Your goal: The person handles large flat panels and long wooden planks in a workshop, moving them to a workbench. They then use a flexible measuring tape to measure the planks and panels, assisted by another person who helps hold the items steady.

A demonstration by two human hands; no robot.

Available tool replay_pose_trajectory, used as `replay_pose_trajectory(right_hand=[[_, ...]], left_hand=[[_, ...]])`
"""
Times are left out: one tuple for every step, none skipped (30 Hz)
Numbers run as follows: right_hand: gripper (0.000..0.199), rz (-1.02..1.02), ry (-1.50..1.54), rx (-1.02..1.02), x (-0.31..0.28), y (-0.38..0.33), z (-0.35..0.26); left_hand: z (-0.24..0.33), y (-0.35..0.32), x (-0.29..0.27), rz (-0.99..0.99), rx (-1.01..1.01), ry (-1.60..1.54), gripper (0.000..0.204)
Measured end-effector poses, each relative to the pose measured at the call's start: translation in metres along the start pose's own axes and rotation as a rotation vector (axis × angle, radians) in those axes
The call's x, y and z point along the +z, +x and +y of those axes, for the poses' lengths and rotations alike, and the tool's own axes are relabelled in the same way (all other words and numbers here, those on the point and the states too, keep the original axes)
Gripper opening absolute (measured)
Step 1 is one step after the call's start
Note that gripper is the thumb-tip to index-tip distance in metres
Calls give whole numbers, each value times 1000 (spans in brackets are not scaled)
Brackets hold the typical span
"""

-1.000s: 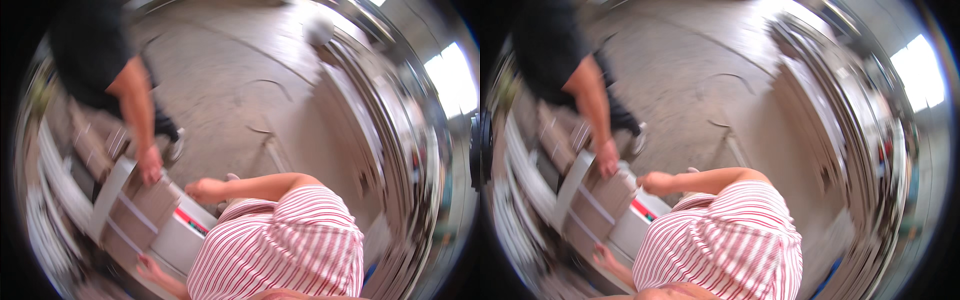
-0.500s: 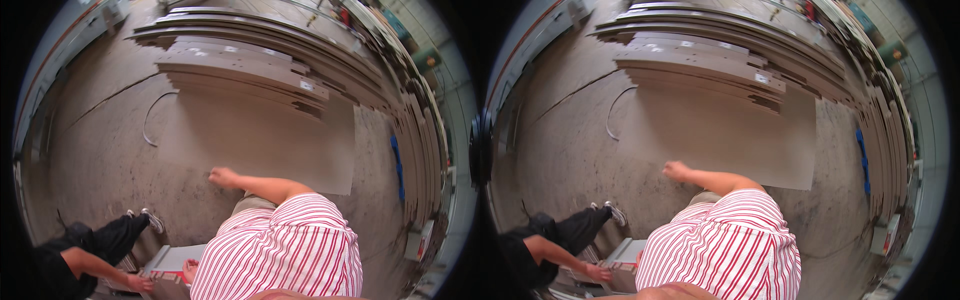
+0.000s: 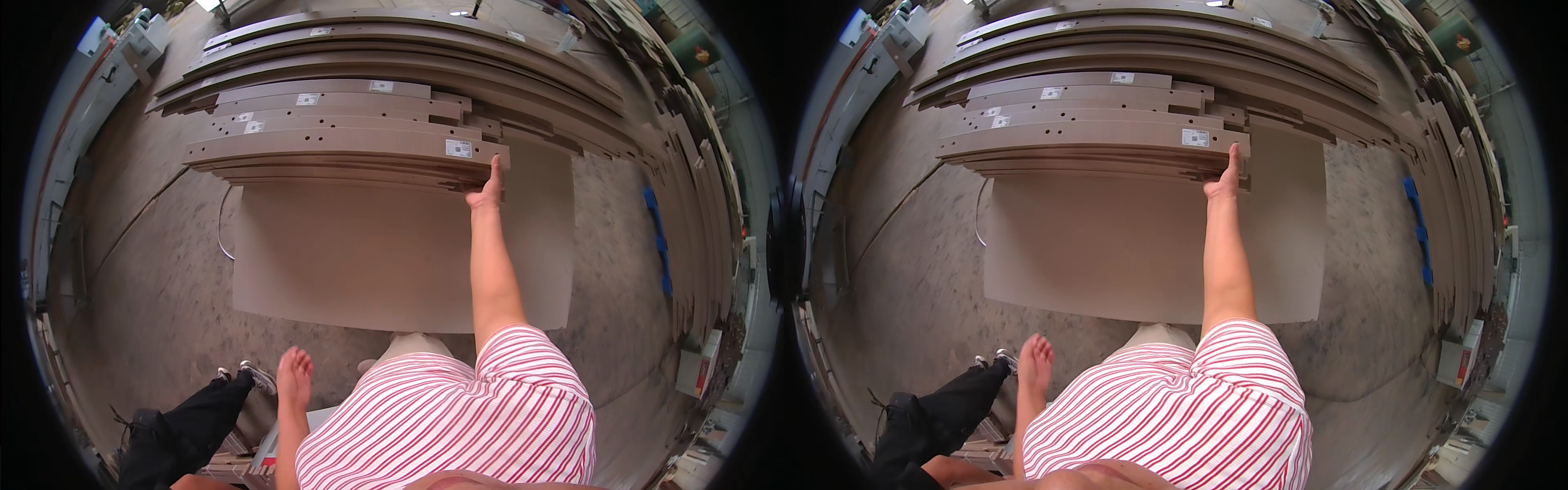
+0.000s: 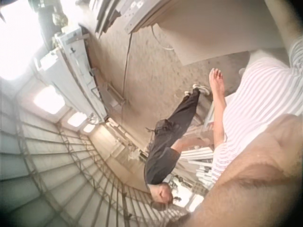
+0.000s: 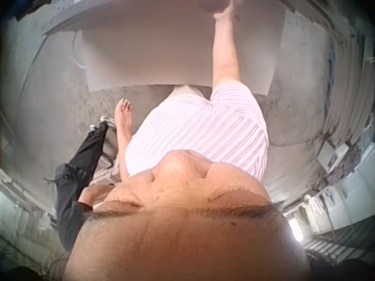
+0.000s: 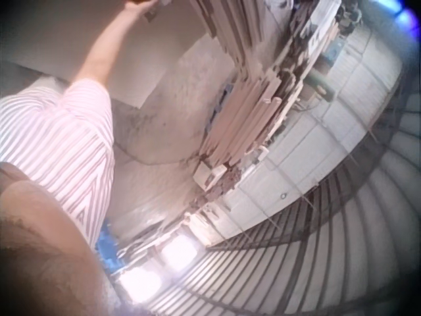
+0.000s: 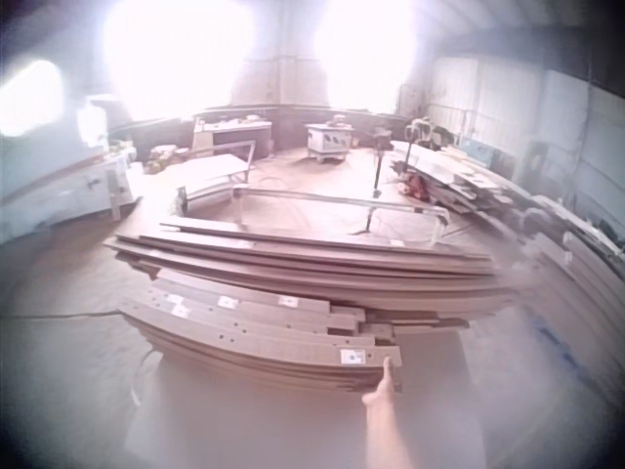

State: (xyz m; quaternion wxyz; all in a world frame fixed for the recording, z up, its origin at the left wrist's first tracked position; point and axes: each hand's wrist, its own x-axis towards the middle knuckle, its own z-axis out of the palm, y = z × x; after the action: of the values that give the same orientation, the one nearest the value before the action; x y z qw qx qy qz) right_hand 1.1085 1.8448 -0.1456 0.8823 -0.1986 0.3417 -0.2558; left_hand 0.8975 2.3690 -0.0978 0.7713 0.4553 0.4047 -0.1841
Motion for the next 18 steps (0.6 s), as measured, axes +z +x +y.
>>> replay_pose_trajectory(right_hand=[[75,45,7,-2,2,-1,2],[72,83,-3,5,-5,2,-2],[74,80,40,16,-17,12,-4],[76,118,37,26,-18,9,-2],[77,161,33,33,-23,2,-4],[77,131,32,39,-29,-7,-6],[78,77,30,59,-38,-4,-2],[78,81,24,62,-46,-11,1],[78,81,22,62,-54,-22,3],[78,64,8,66,-55,-40,7],[78,47,-5,64,-57,-60,8],[76,70,-9,70,-65,-75,10],[75,95,-12,73,-72,-88,12],[74,92,7,75,-79,-102,16],[73,91,26,78,-85,-115,19],[73,110,35,99,-91,-126,22],[73,126,43,123,-95,-134,23],[73,109,57,145,-99,-140,23]], left_hand=[[9,15,16,-27,4,28,20],[20,30,34,-96,-2,31,22],[29,49,54,-170,-3,32,24],[34,72,72,-220,18,41,32],[42,93,92,-271,35,52,40],[53,104,123,-301,19,30,57],[54,118,158,-328,29,-7,75],[63,127,185,-356,26,-14,89],[72,135,210,-389,30,-20,104],[78,149,225,-383,42,-42,111],[83,167,238,-382,52,-64,118],[88,179,255,-269,70,-80,115],[95,192,268,-158,85,-95,113],[102,204,273,-196,123,-131,106],[110,216,276,-234,161,-165,99],[114,226,277,-271,199,-195,92],[119,235,276,-264,240,-221,84],[122,243,274,-256,282,-245,76]])
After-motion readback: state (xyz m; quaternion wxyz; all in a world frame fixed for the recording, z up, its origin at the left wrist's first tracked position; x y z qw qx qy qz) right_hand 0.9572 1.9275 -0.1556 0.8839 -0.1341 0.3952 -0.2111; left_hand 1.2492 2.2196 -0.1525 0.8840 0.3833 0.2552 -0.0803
